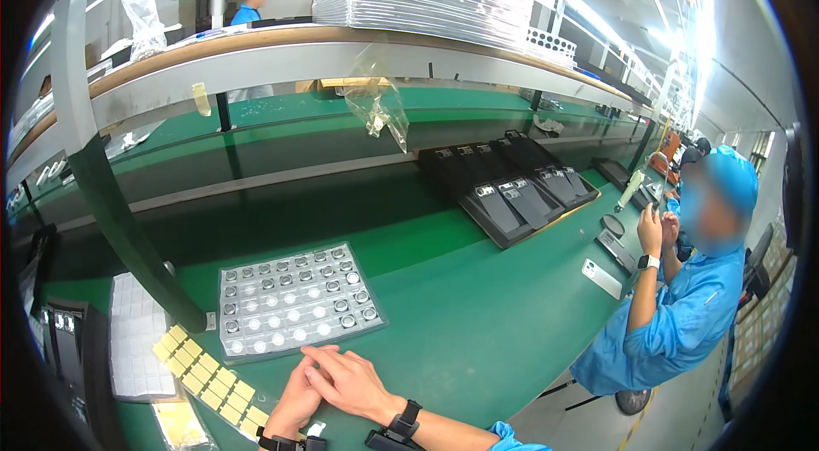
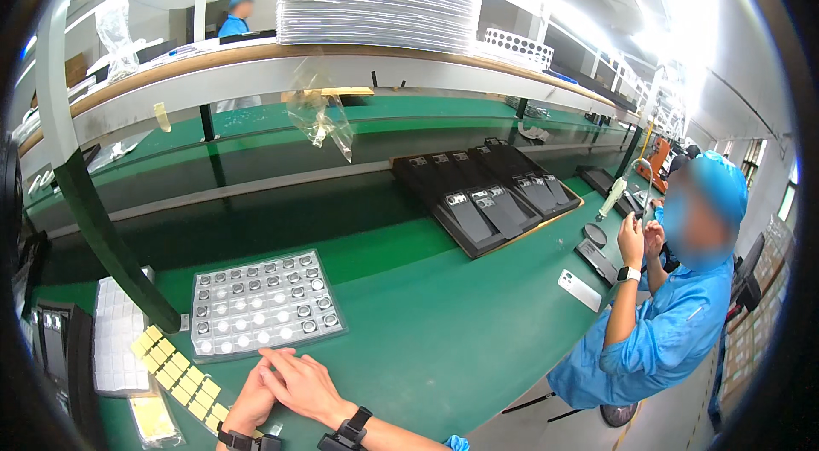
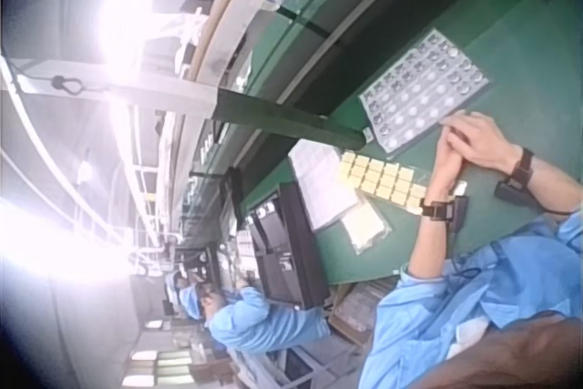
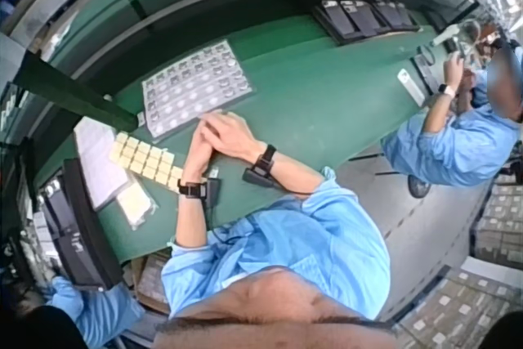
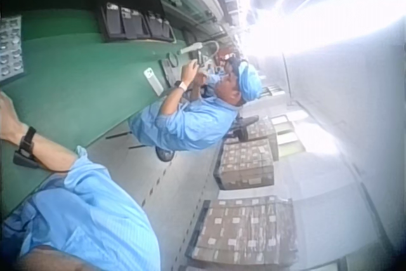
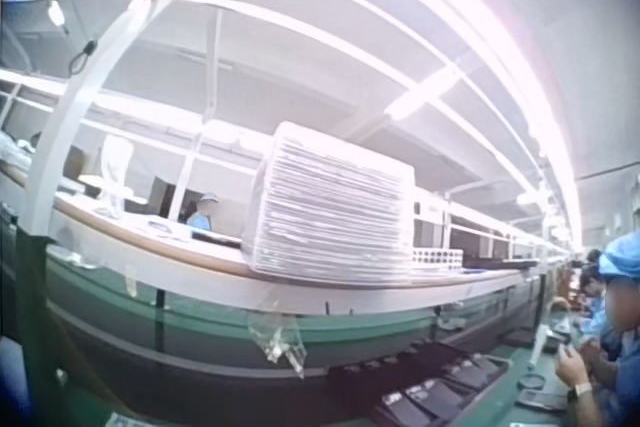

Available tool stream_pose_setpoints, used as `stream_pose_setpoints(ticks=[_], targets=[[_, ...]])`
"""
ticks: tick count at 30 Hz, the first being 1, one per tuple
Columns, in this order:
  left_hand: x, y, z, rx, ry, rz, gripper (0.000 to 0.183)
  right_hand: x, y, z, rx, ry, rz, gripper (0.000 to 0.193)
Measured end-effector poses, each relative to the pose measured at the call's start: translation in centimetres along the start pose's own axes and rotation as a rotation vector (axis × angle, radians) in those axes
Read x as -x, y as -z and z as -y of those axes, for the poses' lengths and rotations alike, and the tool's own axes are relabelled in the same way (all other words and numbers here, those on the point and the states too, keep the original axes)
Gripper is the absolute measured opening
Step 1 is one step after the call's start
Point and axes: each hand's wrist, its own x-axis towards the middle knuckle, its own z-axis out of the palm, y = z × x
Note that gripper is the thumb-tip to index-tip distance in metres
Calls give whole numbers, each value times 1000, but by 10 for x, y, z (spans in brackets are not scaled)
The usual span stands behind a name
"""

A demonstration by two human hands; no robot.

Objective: Applying protective stickers or films to the camera lens area of smartphones on an assembly line.

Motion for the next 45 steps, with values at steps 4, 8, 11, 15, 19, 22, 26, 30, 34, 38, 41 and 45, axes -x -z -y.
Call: stream_pose_setpoints(ticks=[4,8,11,15,19,22,26,30,34,38,41,45], targets=[[-1,5,5,29,-19,22,44,1,-5,-2,-17,-2,-11,37],[-1,7,5,65,-11,70,48,3,-10,-8,-25,-24,4,37],[0,8,3,78,-5,78,50,3,-9,-7,-33,-69,60,38],[1,8,4,99,3,62,51,2,-7,-3,-69,-123,70,37],[2,5,2,147,5,59,50,2,-10,-6,-102,-128,53,36],[1,6,4,116,2,63,47,2,-8,-5,-98,-165,105,35],[-1,2,1,63,10,35,42,2,-10,-12,-97,-135,90,37],[2,5,1,90,14,71,45,0,-7,-4,-50,-150,117,38],[0,5,4,83,17,42,43,2,-12,-8,-61,-121,80,37],[2,8,3,91,28,93,44,3,-7,-4,-35,-140,107,36],[2,11,1,164,71,89,41,-1,-6,-4,-50,-129,131,36],[1,13,7,192,59,43,40,1,-9,-2,-136,-111,100,36]])
